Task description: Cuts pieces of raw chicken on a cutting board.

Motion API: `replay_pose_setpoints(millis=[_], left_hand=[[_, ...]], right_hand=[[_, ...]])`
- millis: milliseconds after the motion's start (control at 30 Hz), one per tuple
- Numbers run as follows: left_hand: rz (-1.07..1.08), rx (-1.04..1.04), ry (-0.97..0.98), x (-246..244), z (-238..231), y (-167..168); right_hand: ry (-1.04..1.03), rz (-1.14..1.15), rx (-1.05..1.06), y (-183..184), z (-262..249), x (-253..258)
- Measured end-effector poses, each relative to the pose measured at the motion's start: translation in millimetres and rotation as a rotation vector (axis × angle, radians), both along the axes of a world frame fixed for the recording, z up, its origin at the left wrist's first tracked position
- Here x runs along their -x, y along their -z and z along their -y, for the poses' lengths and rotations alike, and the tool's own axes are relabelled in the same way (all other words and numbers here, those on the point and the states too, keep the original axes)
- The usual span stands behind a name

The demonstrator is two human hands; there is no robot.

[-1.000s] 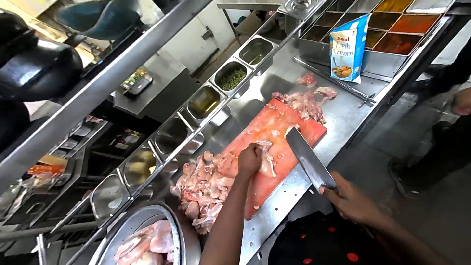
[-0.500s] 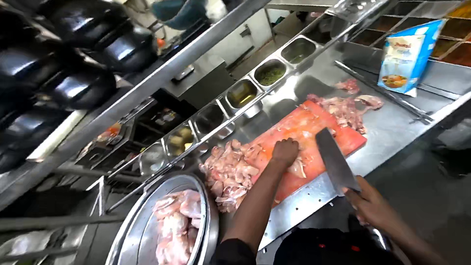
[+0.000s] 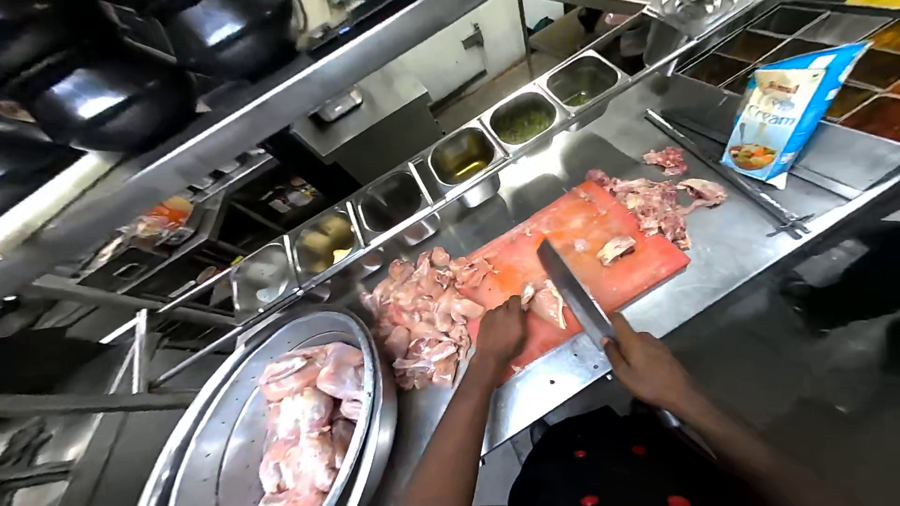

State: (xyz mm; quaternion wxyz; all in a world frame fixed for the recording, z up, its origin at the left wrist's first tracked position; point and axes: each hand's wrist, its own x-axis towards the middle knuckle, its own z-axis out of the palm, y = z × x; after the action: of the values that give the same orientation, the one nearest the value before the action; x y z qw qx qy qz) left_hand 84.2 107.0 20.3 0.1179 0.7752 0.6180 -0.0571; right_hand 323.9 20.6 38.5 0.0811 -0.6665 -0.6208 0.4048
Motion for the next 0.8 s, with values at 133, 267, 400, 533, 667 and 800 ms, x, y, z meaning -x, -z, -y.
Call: replay_pose_setpoints(millis=[133, 267, 400, 533, 667, 800], left_hand=[[-0.082, 0.019, -0.004, 0.5, 3.2, 3.2], [-0.122, -0.056, 0.017, -3.5, 5.6, 1.5], [-0.171, -0.1, 0.022, -9.6, 8.4, -1.9], [-0.18, -0.074, -0.013, -12.5, 6.4, 1.2], [-0.19, 0.001, -0.012, -16.3, 10.9, 2.3], [-0.209, -0.048, -0.009, -11.9, 12.0, 4.8]], right_hand=[[-0.05, 0.068, 0.006, -3.5, -7.4, 3.6], [0.052, 0.071, -0.484, -50.5, -3.4, -2.1], [0.276, -0.004, -1.011, -68.4, -14.7, 18.8], [0.009, 0.149, -0.238, -18.6, -21.3, 45.1], [-0.081, 0.208, 0.06, -24.6, -38.3, 41.4], [0.018, 0.183, -0.361, -80.8, -25.2, 27.7]])
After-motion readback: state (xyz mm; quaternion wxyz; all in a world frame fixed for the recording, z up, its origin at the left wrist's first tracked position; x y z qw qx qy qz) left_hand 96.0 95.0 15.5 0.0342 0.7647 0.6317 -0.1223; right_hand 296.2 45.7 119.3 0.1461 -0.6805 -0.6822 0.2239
